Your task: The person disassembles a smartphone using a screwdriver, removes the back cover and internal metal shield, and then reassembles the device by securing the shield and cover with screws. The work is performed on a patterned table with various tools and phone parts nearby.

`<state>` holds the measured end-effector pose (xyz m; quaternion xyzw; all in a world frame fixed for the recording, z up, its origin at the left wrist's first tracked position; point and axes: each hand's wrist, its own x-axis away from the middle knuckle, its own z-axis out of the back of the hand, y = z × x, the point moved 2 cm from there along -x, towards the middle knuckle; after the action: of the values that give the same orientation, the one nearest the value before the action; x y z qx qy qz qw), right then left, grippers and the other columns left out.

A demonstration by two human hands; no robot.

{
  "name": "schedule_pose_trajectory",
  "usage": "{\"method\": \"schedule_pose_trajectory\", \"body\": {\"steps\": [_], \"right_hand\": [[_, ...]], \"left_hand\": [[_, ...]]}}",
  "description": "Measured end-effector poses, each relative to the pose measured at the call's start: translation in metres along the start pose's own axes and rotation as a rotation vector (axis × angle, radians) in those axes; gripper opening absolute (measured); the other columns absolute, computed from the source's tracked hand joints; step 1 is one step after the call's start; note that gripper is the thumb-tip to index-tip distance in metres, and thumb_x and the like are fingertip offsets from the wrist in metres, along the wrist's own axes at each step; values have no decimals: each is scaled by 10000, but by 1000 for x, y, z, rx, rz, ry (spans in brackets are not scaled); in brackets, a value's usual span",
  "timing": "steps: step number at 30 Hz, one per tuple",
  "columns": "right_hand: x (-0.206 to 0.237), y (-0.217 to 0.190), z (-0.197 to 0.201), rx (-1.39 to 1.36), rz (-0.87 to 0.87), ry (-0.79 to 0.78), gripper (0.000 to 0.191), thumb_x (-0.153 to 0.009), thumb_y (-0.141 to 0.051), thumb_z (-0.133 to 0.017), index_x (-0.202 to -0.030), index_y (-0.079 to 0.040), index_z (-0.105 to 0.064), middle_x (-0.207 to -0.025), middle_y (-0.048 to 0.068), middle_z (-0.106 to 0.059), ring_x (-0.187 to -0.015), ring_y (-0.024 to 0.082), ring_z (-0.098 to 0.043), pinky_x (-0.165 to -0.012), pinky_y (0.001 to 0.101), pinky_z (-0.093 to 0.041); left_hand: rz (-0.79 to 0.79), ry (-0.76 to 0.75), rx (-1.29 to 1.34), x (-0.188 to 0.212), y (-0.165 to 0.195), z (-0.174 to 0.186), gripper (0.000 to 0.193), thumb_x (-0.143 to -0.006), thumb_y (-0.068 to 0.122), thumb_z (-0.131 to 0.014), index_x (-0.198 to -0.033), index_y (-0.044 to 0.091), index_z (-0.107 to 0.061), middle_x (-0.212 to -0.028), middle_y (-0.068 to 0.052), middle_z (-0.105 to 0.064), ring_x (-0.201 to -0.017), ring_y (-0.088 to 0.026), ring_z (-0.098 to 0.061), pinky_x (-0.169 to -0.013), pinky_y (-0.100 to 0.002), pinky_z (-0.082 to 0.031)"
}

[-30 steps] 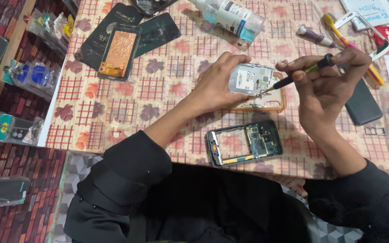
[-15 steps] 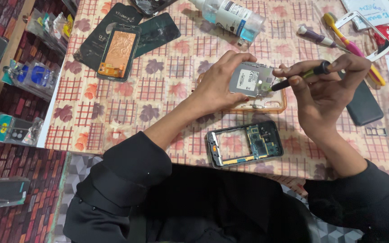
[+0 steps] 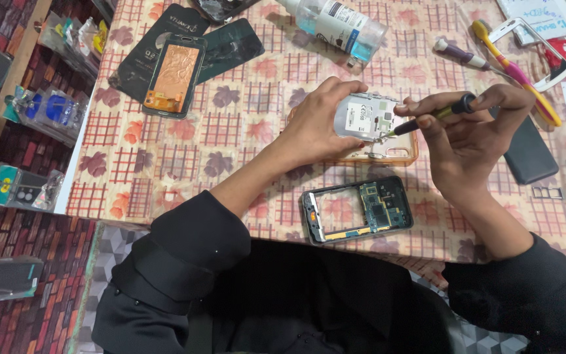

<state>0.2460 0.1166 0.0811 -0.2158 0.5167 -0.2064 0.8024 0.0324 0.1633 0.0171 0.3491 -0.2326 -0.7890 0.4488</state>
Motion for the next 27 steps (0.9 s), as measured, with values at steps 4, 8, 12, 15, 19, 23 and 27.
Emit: {"method": "schedule_pose_trajectory", "body": {"steps": [4,8,12,15,19,23,27], "right_hand": [[8,9,3,16,-27,10,476,-1083,161,-545,-1202,-122,-181,-1079,292,-647,-1016,340,-741,-875,360,-666],[11,13,3,-30,-54,-11,483,-1130,145,-583,-1261,-134,-212,-1075,241,-652,-1055,291,-761,-861,305,-681],[6,5,2,-7,-109,-39,449,-1049,180,-526,-1228,-97,-222,-1159,284,-646,-1062,309,-718,-807,296,-624],[-2,-5,2,-1,-124,-64,444,-1022,195,-505,-1223,-87,-227,-1162,282,-639,-1151,331,-709,-928,345,-642],[-9,-14,2,63,-62,-74,457,-1015,209,-531,-1220,-62,-224,-1132,273,-627,-1128,335,-706,-942,362,-650],[-10,-14,4,152,-30,-31,481,-1011,208,-582,-1225,-36,-227,-1164,240,-521,-1106,326,-709,-919,362,-666],[-5,-12,4,150,-43,-4,499,-1044,210,-600,-1255,-39,-223,-1241,183,-452,-1073,306,-710,-930,356,-678]], "left_hand": [[-5,2,-9,0,-2,-1,906,-589,330,-955,-1367,57,-578,-1197,-116,-600,-1097,-290,-663,-929,-440,-555],[10,-2,-4,-1,-3,0,901,-577,343,-950,-1345,31,-595,-1173,-121,-611,-1075,-288,-677,-926,-438,-564],[20,4,21,-1,-3,1,888,-567,346,-945,-1322,11,-616,-1165,-128,-625,-1064,-290,-692,-924,-435,-572],[26,10,18,-2,-3,1,896,-562,351,-950,-1317,-2,-621,-1189,-137,-627,-1075,-296,-691,-936,-436,-568],[62,-12,-3,-3,-4,1,916,-557,369,-953,-1328,-1,-624,-1202,-148,-626,-1088,-311,-681,-949,-433,-557],[57,-12,17,-1,-3,3,907,-583,347,-935,-1351,-8,-610,-1216,-160,-618,-1105,-326,-669,-946,-434,-542],[59,-19,15,-1,-3,4,892,-587,335,-931,-1350,-2,-616,-1220,-161,-620,-1109,-325,-668,-953,-432,-541]]}}
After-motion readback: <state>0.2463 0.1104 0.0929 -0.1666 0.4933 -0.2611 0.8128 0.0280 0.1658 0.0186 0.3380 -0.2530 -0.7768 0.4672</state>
